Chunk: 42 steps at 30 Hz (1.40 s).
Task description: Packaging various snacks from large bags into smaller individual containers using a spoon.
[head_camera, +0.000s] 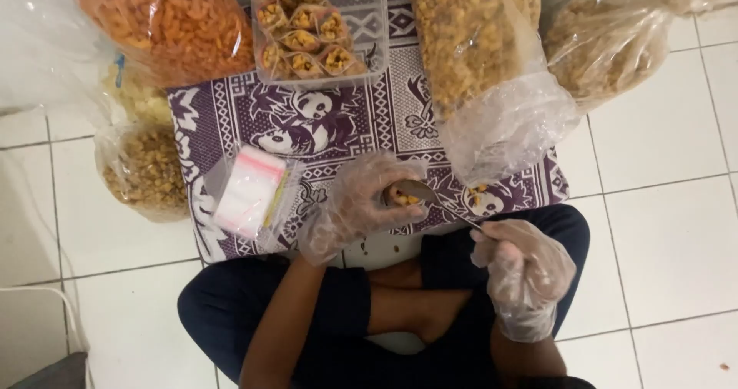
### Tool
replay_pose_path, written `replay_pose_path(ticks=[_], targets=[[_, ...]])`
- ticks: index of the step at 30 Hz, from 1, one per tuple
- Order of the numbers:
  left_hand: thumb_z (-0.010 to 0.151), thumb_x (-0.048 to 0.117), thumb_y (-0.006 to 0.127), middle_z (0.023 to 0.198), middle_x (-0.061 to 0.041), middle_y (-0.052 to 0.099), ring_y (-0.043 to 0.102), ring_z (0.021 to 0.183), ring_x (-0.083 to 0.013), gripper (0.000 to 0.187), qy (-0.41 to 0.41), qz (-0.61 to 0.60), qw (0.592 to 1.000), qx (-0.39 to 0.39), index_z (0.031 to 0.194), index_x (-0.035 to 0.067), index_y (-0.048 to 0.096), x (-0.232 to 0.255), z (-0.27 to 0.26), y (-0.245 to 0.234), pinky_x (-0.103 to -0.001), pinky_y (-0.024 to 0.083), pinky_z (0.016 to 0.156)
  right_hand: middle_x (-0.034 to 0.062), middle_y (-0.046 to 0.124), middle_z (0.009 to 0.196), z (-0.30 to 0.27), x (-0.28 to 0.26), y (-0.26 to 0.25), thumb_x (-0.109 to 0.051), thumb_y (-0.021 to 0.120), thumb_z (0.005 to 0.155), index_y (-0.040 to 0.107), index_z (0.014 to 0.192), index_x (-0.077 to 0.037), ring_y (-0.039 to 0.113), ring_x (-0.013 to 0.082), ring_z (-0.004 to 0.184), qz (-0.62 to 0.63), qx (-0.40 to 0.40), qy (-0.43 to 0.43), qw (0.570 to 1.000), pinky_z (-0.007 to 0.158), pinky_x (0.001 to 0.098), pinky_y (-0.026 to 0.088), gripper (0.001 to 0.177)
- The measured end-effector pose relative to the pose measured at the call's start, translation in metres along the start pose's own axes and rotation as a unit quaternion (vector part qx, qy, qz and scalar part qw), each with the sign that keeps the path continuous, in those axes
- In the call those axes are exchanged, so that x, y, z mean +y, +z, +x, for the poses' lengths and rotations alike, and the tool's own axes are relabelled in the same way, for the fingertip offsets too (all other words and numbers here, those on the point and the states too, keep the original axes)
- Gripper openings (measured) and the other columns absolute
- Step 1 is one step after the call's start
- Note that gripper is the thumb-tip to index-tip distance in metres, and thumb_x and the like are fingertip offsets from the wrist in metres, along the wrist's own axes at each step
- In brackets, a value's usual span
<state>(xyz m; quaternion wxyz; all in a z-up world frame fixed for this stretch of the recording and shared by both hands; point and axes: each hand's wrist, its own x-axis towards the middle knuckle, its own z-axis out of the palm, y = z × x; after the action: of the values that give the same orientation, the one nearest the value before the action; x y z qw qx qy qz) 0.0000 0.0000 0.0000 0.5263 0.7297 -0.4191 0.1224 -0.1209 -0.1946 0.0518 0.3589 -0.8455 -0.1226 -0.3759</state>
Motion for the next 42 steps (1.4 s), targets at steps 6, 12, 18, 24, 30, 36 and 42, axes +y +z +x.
replay_pose_path(ticks=[6,12,18,24,30,36,42], targets=[[0.067,0.046,0.092,0.083,-0.005,0.073,0.071,0.077,-0.0248,0.045,-0.101,-0.050,0.985,0.130,0.093,0.013,0.079,-0.003,-0.006,0.025,-0.032,0.059,0.075,0.0127,0.056,0.115,-0.024,0.033,-0.008,-0.018,0.058,0.112,0.019,0.167,-0.015,0.060,0.0176,0.067,-0.260,0.073,-0.152,0.951,0.061,0.0307,0.053,0.068],[0.090,0.045,0.072,0.102,-0.006,0.074,0.072,0.083,-0.0188,0.038,-0.091,0.019,0.995,-0.044,0.110,0.013,0.071,0.007,0.012,-0.007,-0.030,0.058,0.073,0.0184,0.054,0.085,0.001,0.025,-0.027,-0.018,0.054,0.114,0.025,0.165,-0.016,0.047,0.0307,0.061,-0.309,0.117,-0.124,0.936,0.054,0.0419,0.041,0.059],[0.093,0.038,0.065,0.070,0.007,0.061,0.056,0.057,-0.0046,0.021,-0.141,0.052,0.986,-0.070,0.081,0.020,0.063,0.062,0.102,-0.056,-0.016,0.054,0.050,0.0199,0.054,0.089,-0.002,0.031,-0.043,-0.015,0.052,0.115,0.023,0.166,-0.016,0.048,0.0326,0.064,-0.298,0.127,-0.105,0.940,0.058,0.0437,0.041,0.059],[0.090,0.021,0.069,0.078,0.005,0.075,0.067,0.059,-0.0009,0.013,-0.345,0.235,0.908,-0.030,0.100,0.012,0.069,0.029,0.189,-0.087,-0.014,0.057,0.045,0.0203,0.055,0.092,-0.005,0.031,-0.058,-0.014,0.052,0.115,0.024,0.165,-0.014,0.050,0.0330,0.067,-0.291,0.128,-0.094,0.943,0.061,0.0442,0.043,0.057],[0.085,0.027,0.074,0.073,0.000,0.059,0.051,0.060,-0.0119,0.022,-0.240,0.350,0.905,0.034,0.081,0.012,0.058,-0.094,0.189,-0.097,-0.026,0.042,0.046,0.0207,0.056,0.094,0.003,0.039,-0.059,-0.013,0.052,0.116,0.025,0.165,-0.013,0.053,0.0334,0.070,-0.288,0.153,-0.081,0.942,0.063,0.0446,0.044,0.056],[0.111,0.069,0.005,0.099,-0.016,0.062,0.060,0.084,-0.0306,0.078,0.004,0.861,0.445,-0.246,0.142,0.011,0.048,-0.250,0.127,-0.086,-0.040,0.053,0.075,0.0210,0.057,0.097,0.000,0.046,-0.063,-0.012,0.053,0.116,0.026,0.164,-0.011,0.055,0.0338,0.073,-0.289,0.147,-0.061,0.944,0.066,0.0449,0.045,0.055],[0.083,0.054,0.082,0.116,-0.010,0.054,0.057,0.107,-0.0268,0.074,-0.382,0.455,0.797,-0.110,0.131,0.006,0.050,-0.178,0.170,-0.079,-0.037,0.050,0.093,0.0220,0.059,0.099,0.006,0.054,-0.064,-0.009,0.052,0.116,0.024,0.165,-0.010,0.057,0.0347,0.075,-0.280,0.137,-0.062,0.948,0.068,0.0455,0.047,0.056]])
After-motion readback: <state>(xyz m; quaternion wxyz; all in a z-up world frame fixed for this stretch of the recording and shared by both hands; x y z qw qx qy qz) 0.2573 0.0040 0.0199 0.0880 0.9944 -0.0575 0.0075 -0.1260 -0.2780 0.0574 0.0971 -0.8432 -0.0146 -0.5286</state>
